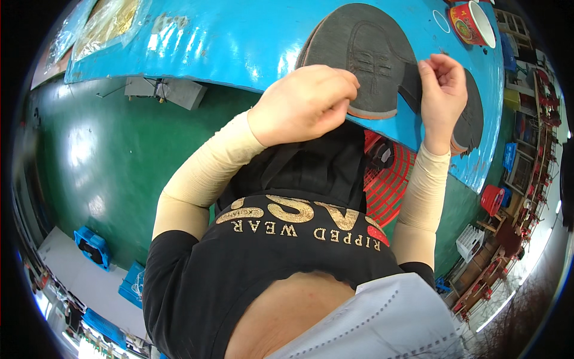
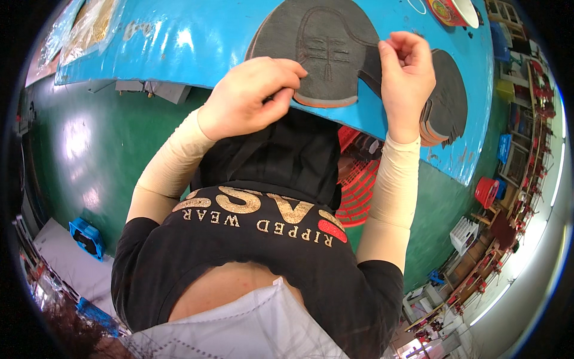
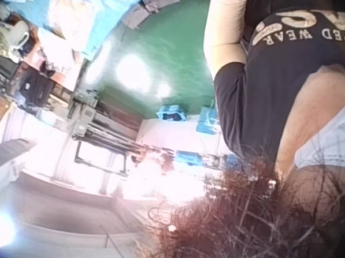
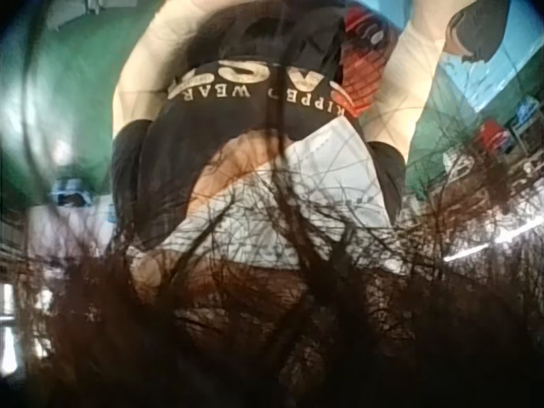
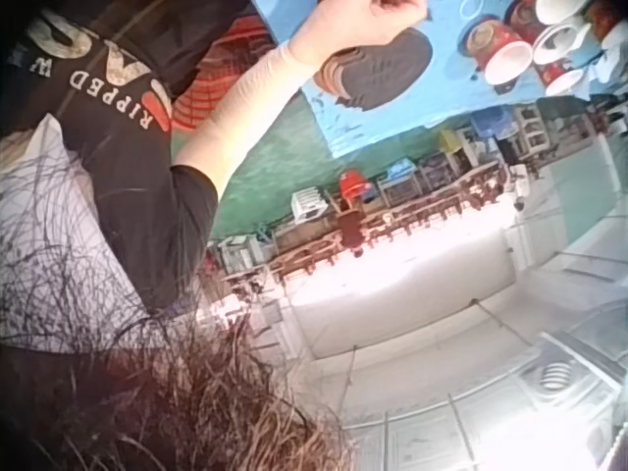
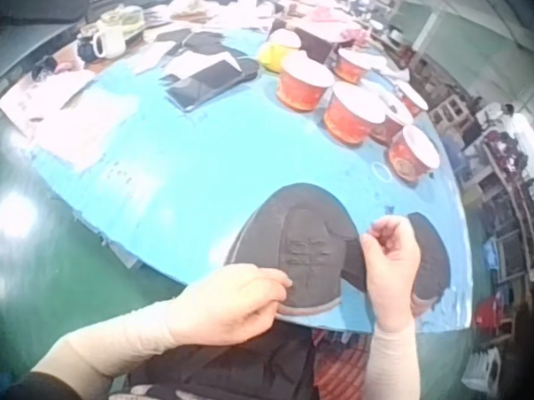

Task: The person assembles shoe components by inserting small plastic fasteners into the slots of shoe upper panels by hand.

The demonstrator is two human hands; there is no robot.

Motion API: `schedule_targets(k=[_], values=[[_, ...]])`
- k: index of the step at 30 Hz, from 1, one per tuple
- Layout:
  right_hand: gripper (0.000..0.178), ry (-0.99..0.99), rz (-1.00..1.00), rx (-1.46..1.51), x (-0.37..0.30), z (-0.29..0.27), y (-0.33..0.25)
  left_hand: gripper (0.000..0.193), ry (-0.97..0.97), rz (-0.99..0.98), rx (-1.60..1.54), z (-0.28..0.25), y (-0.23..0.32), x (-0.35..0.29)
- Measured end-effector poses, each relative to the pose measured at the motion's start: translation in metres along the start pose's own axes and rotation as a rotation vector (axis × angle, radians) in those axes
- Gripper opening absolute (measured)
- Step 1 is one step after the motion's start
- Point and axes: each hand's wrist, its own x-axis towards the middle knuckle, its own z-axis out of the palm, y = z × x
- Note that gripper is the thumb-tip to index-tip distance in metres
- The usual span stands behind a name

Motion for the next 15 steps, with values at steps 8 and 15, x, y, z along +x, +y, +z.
schedule_targets(k=[8, 15], values=[[0.043, -0.062, -0.219, -0.742, -0.011, -0.002, -0.003, 0.023, 0.261, -0.458, -0.985, -0.027, -0.019, 0.000], [0.038, -0.003, -0.201, -0.681, -0.018, 0.010, 0.000, 0.024, 0.264, -0.556, -0.934, -0.023, -0.020, 0.007]])
